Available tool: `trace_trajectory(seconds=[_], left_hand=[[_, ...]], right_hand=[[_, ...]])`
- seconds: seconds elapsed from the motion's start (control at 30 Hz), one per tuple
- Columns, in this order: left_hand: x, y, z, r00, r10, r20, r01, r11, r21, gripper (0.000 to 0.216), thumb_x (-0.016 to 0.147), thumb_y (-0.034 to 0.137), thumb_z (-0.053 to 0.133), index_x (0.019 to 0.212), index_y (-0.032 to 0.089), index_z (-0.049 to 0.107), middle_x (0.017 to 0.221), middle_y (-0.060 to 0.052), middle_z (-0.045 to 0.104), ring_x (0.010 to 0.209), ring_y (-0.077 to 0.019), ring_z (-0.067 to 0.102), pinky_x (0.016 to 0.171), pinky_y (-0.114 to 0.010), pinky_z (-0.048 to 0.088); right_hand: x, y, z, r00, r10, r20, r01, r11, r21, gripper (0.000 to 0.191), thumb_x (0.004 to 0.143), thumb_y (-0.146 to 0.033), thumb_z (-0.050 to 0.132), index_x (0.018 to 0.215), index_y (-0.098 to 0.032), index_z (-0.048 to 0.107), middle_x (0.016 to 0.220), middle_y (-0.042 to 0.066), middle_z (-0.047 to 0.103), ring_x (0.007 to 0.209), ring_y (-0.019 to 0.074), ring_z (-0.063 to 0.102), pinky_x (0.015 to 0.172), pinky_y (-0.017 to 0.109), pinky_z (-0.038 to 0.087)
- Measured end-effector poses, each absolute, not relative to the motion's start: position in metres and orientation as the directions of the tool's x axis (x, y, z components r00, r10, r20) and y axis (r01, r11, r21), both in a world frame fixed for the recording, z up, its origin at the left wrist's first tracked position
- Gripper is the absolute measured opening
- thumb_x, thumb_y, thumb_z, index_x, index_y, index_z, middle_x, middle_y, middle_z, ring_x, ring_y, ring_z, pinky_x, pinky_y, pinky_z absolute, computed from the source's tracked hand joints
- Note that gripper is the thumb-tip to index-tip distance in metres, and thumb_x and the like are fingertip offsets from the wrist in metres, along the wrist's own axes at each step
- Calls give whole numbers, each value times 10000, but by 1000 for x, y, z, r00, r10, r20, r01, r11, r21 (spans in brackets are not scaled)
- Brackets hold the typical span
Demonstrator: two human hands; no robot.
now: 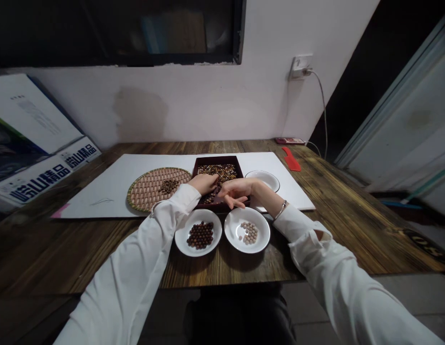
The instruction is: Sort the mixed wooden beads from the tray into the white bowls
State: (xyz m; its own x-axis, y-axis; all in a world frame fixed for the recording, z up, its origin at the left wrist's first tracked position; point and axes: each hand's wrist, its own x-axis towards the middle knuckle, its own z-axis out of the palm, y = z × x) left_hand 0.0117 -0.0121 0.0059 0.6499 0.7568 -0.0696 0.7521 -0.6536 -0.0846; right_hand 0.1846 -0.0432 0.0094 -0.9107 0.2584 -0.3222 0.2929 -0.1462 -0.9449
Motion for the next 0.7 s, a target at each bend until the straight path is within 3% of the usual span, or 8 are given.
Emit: trace_trajectory(seconds=[0.33, 0.53, 0.7], left_hand=[[10, -7, 1, 663, 746, -62, 742, -666, -71, 232, 965, 316, 460, 1090, 171, 590, 1084, -122, 740, 978, -274, 705, 804, -334, 497], [11, -10, 5, 656, 751, -77, 749, -660, -53, 235, 955, 323, 475, 1097, 172, 588, 1089, -124, 739, 972, -269, 707, 809, -334, 506], [11, -11, 5, 648, 758, -78, 756, -652, -53, 230, 951, 345, 483, 1080, 187, 589, 1068, -106, 744, 966, -253, 710, 811, -318, 509]], right_hand=[[184, -41, 4, -922, 256, -289, 254, -160, -954, 501, 956, -374, 437, 623, -85, 674, 407, 46, 603, 267, 93, 436, 293, 177, 334], [183, -47, 9, -873, 373, -315, 309, -78, -948, 457, 934, -378, 486, 629, -101, 686, 351, -20, 520, 277, 63, 368, 314, 158, 294], [182, -49, 13, -858, 384, -341, 360, -24, -933, 502, 965, -273, 374, 609, -104, 686, 334, -7, 498, 314, 75, 419, 402, 168, 377]])
